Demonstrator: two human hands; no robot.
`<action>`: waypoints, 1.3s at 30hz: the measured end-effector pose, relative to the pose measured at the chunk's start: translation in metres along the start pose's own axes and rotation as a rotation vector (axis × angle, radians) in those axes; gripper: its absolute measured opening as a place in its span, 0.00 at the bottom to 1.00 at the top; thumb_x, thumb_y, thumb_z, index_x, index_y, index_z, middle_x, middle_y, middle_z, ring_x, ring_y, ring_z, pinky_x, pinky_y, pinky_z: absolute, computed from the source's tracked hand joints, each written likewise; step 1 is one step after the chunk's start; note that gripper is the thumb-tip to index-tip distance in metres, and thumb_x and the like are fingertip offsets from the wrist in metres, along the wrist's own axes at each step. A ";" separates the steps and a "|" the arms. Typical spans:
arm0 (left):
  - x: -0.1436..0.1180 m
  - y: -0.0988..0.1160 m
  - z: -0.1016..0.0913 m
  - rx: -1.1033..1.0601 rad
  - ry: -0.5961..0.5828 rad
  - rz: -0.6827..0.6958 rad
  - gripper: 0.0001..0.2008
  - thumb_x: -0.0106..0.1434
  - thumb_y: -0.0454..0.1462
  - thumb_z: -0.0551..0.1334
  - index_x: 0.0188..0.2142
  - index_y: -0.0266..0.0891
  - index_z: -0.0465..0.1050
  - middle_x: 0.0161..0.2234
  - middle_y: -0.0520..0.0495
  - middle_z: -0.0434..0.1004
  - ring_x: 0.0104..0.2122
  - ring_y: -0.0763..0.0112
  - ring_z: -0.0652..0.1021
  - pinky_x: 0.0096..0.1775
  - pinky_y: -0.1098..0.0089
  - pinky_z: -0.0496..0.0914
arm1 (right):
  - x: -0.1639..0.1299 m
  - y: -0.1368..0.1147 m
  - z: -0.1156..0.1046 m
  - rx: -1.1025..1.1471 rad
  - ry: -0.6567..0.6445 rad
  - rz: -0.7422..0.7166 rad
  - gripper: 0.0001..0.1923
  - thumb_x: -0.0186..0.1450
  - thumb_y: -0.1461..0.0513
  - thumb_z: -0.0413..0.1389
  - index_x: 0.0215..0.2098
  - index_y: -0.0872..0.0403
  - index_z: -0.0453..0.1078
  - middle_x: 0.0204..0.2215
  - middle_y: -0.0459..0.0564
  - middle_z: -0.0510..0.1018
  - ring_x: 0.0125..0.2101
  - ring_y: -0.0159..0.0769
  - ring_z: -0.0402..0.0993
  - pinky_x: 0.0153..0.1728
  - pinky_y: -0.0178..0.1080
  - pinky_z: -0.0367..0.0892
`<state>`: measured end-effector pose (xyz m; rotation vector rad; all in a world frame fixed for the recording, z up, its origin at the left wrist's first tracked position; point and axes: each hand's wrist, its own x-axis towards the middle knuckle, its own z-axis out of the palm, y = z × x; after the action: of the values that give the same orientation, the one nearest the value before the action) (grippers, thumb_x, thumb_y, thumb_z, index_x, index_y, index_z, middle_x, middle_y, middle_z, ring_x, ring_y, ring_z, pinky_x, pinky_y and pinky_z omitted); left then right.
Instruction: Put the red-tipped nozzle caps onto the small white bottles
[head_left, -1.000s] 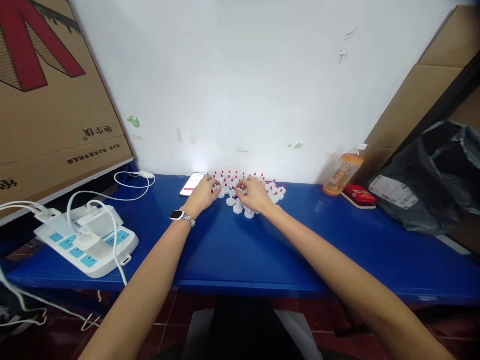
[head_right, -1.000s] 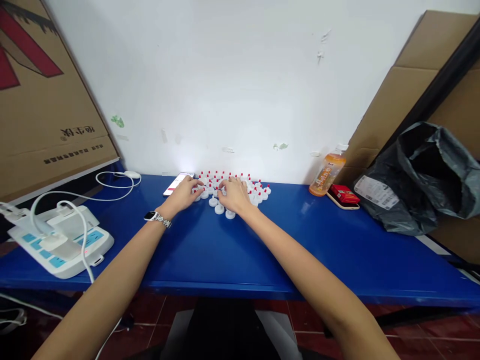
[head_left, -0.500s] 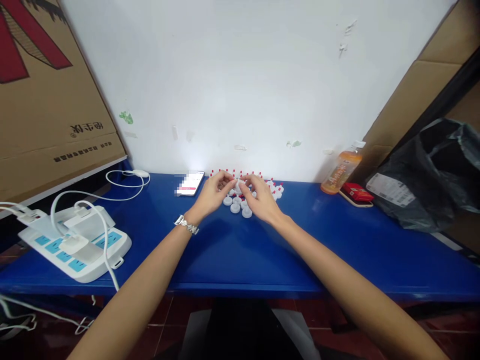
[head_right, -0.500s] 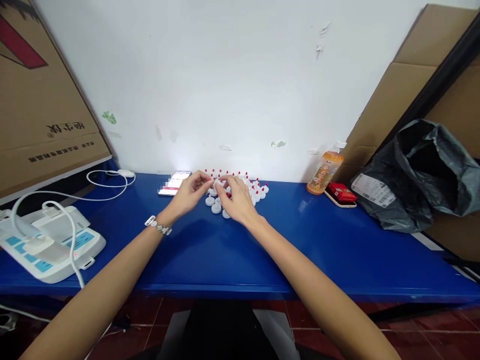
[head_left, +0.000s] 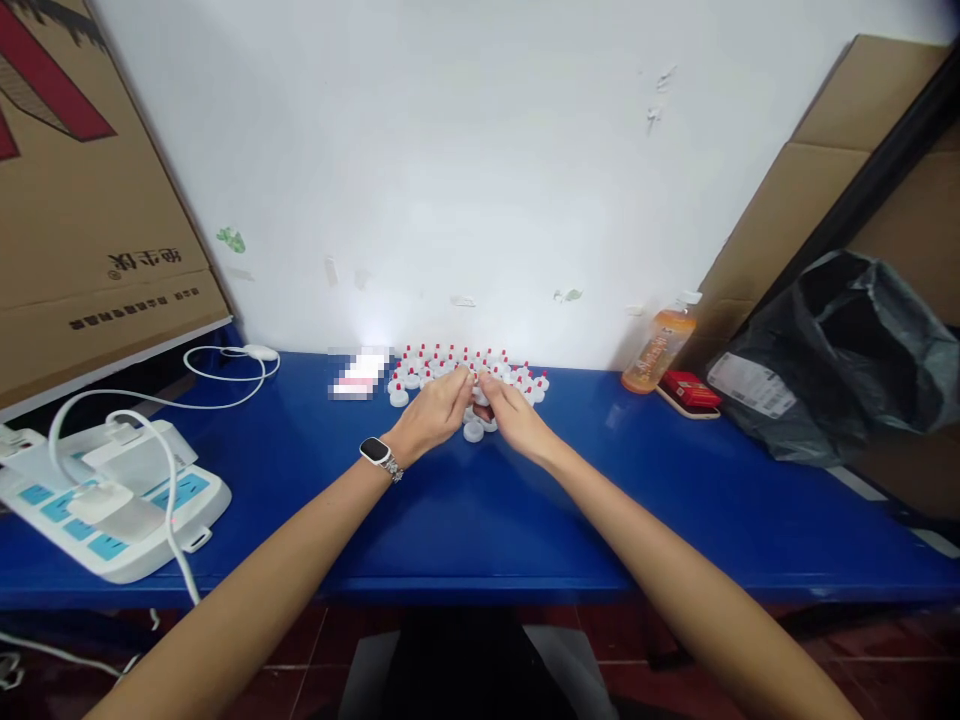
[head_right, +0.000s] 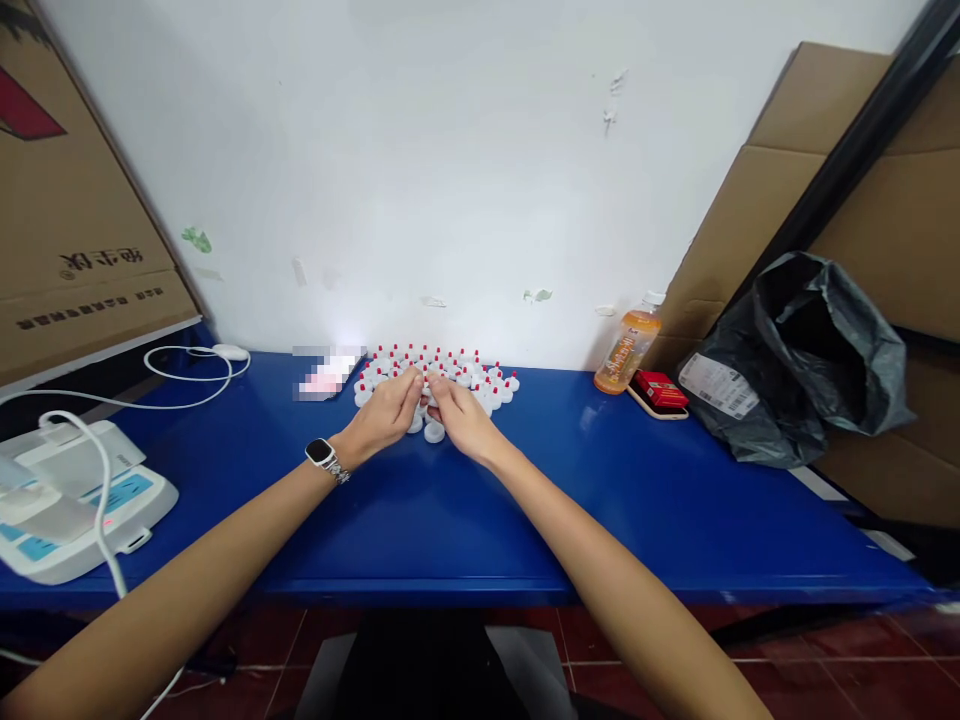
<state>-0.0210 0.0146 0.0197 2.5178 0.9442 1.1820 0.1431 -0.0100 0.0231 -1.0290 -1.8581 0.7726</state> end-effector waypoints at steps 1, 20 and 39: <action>0.002 0.000 0.005 -0.071 0.033 -0.046 0.17 0.76 0.48 0.43 0.34 0.42 0.58 0.29 0.49 0.66 0.28 0.67 0.69 0.35 0.64 0.65 | -0.001 -0.002 0.000 -0.083 0.047 -0.043 0.28 0.74 0.41 0.37 0.37 0.51 0.65 0.27 0.46 0.71 0.29 0.36 0.69 0.36 0.39 0.65; 0.034 -0.057 -0.003 0.134 -0.123 -0.143 0.21 0.73 0.48 0.50 0.42 0.38 0.77 0.40 0.41 0.73 0.43 0.58 0.75 0.49 0.58 0.69 | -0.001 0.038 -0.050 -0.157 0.369 0.061 0.11 0.68 0.53 0.54 0.43 0.49 0.69 0.30 0.44 0.79 0.31 0.36 0.75 0.34 0.37 0.67; 0.002 -0.059 -0.023 0.293 -0.088 -0.183 0.16 0.71 0.45 0.54 0.38 0.40 0.77 0.40 0.42 0.74 0.42 0.57 0.75 0.46 0.58 0.66 | 0.075 0.038 -0.048 -0.993 -0.047 0.137 0.07 0.60 0.64 0.58 0.32 0.55 0.80 0.33 0.56 0.84 0.39 0.46 0.78 0.52 0.48 0.57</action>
<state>-0.0644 0.0597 0.0106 2.6028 1.3782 0.9288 0.1769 0.0787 0.0417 -1.7499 -2.2565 -0.1320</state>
